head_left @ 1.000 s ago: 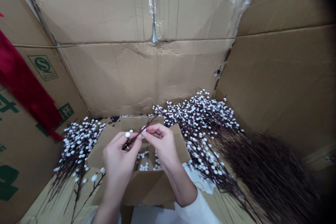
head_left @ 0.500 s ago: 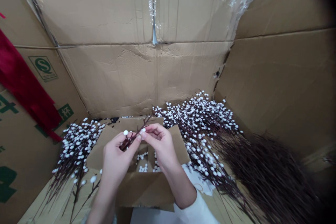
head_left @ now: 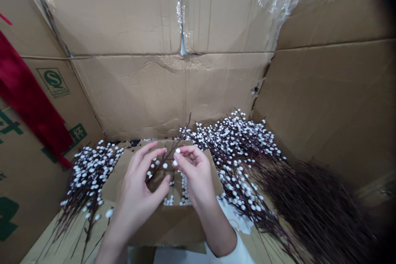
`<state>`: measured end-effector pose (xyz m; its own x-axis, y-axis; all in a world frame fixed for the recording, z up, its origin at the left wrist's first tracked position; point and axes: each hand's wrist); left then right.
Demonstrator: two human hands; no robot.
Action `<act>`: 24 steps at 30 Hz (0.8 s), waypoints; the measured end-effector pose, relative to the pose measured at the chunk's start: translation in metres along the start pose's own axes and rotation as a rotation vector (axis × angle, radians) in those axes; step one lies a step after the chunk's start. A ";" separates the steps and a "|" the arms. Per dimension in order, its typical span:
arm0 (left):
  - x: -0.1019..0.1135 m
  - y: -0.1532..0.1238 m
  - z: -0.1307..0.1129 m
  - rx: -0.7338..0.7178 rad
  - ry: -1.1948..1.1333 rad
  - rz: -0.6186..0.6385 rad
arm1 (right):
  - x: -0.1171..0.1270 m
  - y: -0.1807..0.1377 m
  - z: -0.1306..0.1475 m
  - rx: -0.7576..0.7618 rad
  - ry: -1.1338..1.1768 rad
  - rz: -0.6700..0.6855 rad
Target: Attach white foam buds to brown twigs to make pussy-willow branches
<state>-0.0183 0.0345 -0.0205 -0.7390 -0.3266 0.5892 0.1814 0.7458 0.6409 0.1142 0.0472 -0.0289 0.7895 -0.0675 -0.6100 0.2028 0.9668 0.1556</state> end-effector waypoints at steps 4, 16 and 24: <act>-0.005 0.000 -0.001 -0.058 0.073 -0.014 | -0.003 -0.004 0.003 0.011 0.007 0.011; 0.000 0.004 -0.010 0.540 -0.563 -0.127 | 0.005 -0.026 0.034 0.374 -0.523 0.201; 0.007 0.005 -0.021 0.704 -0.861 -0.211 | 0.004 -0.018 0.025 0.332 -0.485 0.205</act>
<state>-0.0091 0.0234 -0.0025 -0.9618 -0.1794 -0.2070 -0.2046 0.9729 0.1076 0.1285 0.0237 -0.0146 0.9889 -0.0683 -0.1322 0.1272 0.8488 0.5131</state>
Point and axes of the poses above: each hand's wrist, its own y-axis towards the middle knuckle, its own x-axis out of the back of the hand, z = x × y, and after that the axes turned 2 degrees about z, right-handed
